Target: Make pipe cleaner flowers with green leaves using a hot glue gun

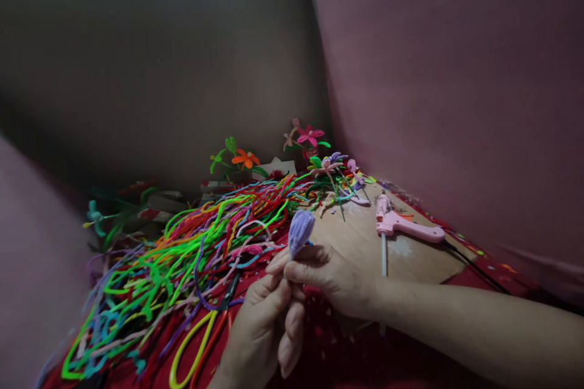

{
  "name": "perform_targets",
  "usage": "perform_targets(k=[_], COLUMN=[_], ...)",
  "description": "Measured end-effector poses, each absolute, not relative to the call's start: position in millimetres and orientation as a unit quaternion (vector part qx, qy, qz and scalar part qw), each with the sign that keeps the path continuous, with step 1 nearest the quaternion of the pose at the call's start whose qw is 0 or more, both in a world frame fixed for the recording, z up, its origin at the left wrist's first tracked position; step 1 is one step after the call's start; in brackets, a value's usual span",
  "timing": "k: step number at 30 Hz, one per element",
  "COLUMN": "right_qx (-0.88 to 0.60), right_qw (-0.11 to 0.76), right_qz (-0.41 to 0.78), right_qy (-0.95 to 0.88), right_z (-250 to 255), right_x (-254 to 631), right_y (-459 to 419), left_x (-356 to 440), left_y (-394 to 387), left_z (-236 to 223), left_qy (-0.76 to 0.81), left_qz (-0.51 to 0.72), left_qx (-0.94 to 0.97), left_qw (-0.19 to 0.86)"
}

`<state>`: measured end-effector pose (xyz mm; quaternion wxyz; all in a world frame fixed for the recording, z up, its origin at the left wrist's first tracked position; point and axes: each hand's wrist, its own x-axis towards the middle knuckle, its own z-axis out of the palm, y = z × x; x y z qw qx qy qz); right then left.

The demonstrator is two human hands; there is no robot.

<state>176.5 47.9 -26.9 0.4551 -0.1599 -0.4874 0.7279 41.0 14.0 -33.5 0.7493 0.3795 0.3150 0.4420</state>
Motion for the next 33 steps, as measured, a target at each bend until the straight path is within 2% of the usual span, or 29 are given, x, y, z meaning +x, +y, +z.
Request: perform_targets(k=[7, 12, 14, 17, 22, 27, 33], right_qx=[-0.116, -0.132, -0.145, -0.156, -0.211, -0.236, -0.233], right_qw=[0.417, 0.445, 0.45, 0.459, 0.59, 0.584, 0.541], right_qz=[0.762, 0.75, 0.74, 0.678, 0.417, 0.228, 0.073], right_qy=[-0.482, -0.471, -0.478, -0.553, -0.658, -0.743, -0.805], right_z=[-32.7, -31.9, -29.5, -23.3, -14.1, -16.4, -20.8], right_x=[177.3, 176.2, 177.8, 183.1, 191.5, 194.1, 196.0], right_y=[53.6, 49.8, 48.7, 49.3, 54.1, 58.3, 60.6], left_x=[37.7, 37.8, 38.8, 38.8, 33.3, 34.9, 40.8], left_y=[13.7, 16.6, 17.6, 18.3, 16.1, 0.1, -11.9], left_z=[-40.6, -35.0, -28.1, -16.2, -8.3, 0.0, 25.4], left_qy=[0.205, 0.266, 0.329, 0.429, 0.521, 0.478, 0.396], left_qz=[0.409, 0.398, 0.415, 0.447, 0.53, 0.59, 0.494], left_qx=[0.327, 0.402, 0.455, 0.552, 0.584, 0.618, 0.772], left_qw=[0.827, 0.78, 0.716, 0.558, 0.326, 0.203, 0.058])
